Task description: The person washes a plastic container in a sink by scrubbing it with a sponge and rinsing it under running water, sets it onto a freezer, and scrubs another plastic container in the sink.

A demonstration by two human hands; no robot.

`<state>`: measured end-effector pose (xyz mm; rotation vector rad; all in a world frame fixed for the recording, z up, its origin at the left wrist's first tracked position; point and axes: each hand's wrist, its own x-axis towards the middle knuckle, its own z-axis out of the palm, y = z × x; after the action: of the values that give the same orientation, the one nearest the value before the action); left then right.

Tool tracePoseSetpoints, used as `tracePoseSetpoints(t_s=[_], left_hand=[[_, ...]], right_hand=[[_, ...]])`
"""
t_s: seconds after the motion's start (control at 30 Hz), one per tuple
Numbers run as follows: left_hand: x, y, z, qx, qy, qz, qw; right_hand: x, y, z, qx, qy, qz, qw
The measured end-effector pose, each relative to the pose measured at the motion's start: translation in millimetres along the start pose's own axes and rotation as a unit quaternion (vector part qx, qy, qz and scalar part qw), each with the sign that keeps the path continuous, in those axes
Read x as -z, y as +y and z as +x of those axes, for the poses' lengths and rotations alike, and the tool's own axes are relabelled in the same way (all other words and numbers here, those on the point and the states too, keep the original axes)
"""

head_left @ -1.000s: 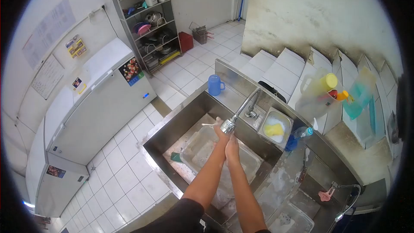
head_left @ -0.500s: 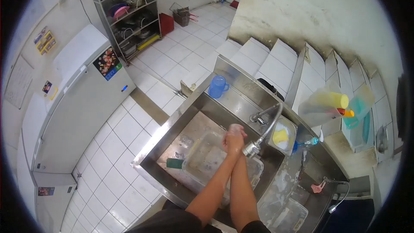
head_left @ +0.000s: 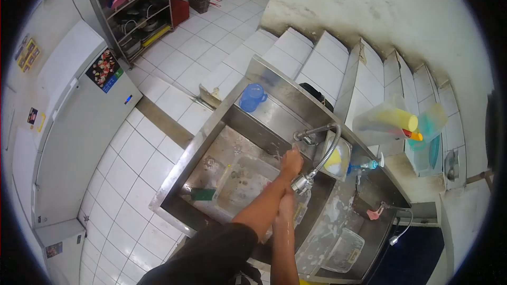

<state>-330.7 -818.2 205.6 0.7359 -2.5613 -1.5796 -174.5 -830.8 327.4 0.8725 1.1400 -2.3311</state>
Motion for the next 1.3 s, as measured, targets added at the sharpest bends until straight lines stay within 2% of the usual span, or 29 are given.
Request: tracePoseSetpoints(t_s=[0.03, 0.07, 0.1, 0.13, 0.2, 0.23, 0.3, 0.37, 0.4, 0.43, 0.47, 0.5, 0.53, 0.6, 0.63, 0.67, 0.7, 0.77, 0.87, 0.9, 0.97, 1.03, 1.1, 1.13, 1.2, 1.23, 1.27, 1.3], left_hand=[[-6, -4, 4, -0.002, -0.004, -0.002, 1.000], [-9, -10, 8, -0.088, -0.047, 0.079, 0.992], [-16, -17, 7, -0.169, -0.091, 0.158, 0.969], [-22, -23, 10, -0.166, -0.092, 0.154, 0.970], [-27, -30, 16, -0.194, -0.155, 0.240, 0.938], [-27, -31, 13, -0.193, -0.156, 0.240, 0.939], [-12, -30, -4, -0.153, -0.181, 0.209, 0.949], [-9, -40, -11, -0.118, -0.206, 0.184, 0.954], [-13, -48, -18, -0.082, -0.232, 0.152, 0.957], [-36, -77, -20, -0.085, -0.234, 0.154, 0.956], [-29, -82, -25, -0.041, -0.219, 0.098, 0.970], [-15, -84, -31, 0.033, -0.198, -0.013, 0.979], [1, -85, -37, 0.123, -0.171, -0.182, 0.960], [33, -75, -53, 0.272, -0.130, -0.457, 0.837], [49, -64, -57, 0.297, -0.136, -0.491, 0.808], [65, -52, -61, 0.323, -0.140, -0.522, 0.777], [66, -50, -67, 0.372, -0.150, -0.583, 0.706], [60, -43, -72, 0.370, -0.159, -0.607, 0.685], [34, -45, -66, 0.356, -0.178, -0.652, 0.645], [25, -48, -64, 0.350, -0.191, -0.672, 0.624], [11, -54, -54, 0.348, -0.165, -0.674, 0.630], [6, -54, -49, 0.349, -0.144, -0.673, 0.636], [8, -51, -41, 0.287, -0.143, -0.647, 0.691], [4, -49, -38, 0.292, -0.147, -0.643, 0.693], [-5, -51, -27, 0.351, -0.114, -0.730, 0.575], [-11, -55, -25, 0.352, -0.113, -0.727, 0.578], [-21, -60, -20, 0.350, -0.098, -0.709, 0.605], [-25, -59, -17, 0.347, -0.084, -0.690, 0.629]], right_hand=[[-9, 0, -12, 0.036, 0.050, -0.090, 0.994], [-14, 1, -15, 0.070, 0.098, -0.181, 0.976], [-13, 2, -16, 0.069, 0.102, -0.185, 0.975], [-12, 3, -16, 0.059, 0.097, -0.152, 0.982], [-5, 3, -4, 0.048, 0.092, -0.118, 0.988], [9, 1, 20, 0.012, 0.079, -0.068, 0.994], [41, 3, 72, -0.028, 0.065, -0.011, 0.997], [64, 12, 111, 0.044, 0.135, 0.101, 0.985], [55, 15, 105, 0.042, 0.136, 0.107, 0.984], [36, 12, 96, 0.061, 0.223, -0.004, 0.973], [35, 10, 89, 0.073, 0.266, -0.058, 0.959], [35, 7, 83, 0.080, 0.311, -0.113, 0.940], [46, 8, 75, 0.237, 0.235, -0.140, 0.932], [42, -11, 50, 0.358, 0.050, -0.068, 0.930], [28, -31, 25, 0.324, -0.052, 0.028, 0.944], [27, -35, 19, 0.322, -0.050, 0.028, 0.945], [28, -37, 13, 0.342, -0.039, -0.129, 0.930], [32, -42, 10, 0.358, -0.029, -0.282, 0.890], [35, -40, 17, 0.328, -0.142, -0.177, 0.917], [33, -35, 16, 0.346, -0.115, -0.165, 0.916], [33, -31, 12, 0.364, -0.083, -0.150, 0.916], [30, -35, 10, 0.355, -0.123, -0.141, 0.916], [23, -37, 7, 0.342, -0.110, -0.110, 0.927], [20, -38, 5, 0.326, -0.105, -0.081, 0.936], [17, -43, 4, 0.302, -0.101, -0.041, 0.947], [15, -42, 4, 0.276, -0.100, -0.005, 0.956], [19, -38, 6, 0.276, -0.101, -0.002, 0.956], [28, -31, 10, 0.282, -0.018, -0.097, 0.954]])
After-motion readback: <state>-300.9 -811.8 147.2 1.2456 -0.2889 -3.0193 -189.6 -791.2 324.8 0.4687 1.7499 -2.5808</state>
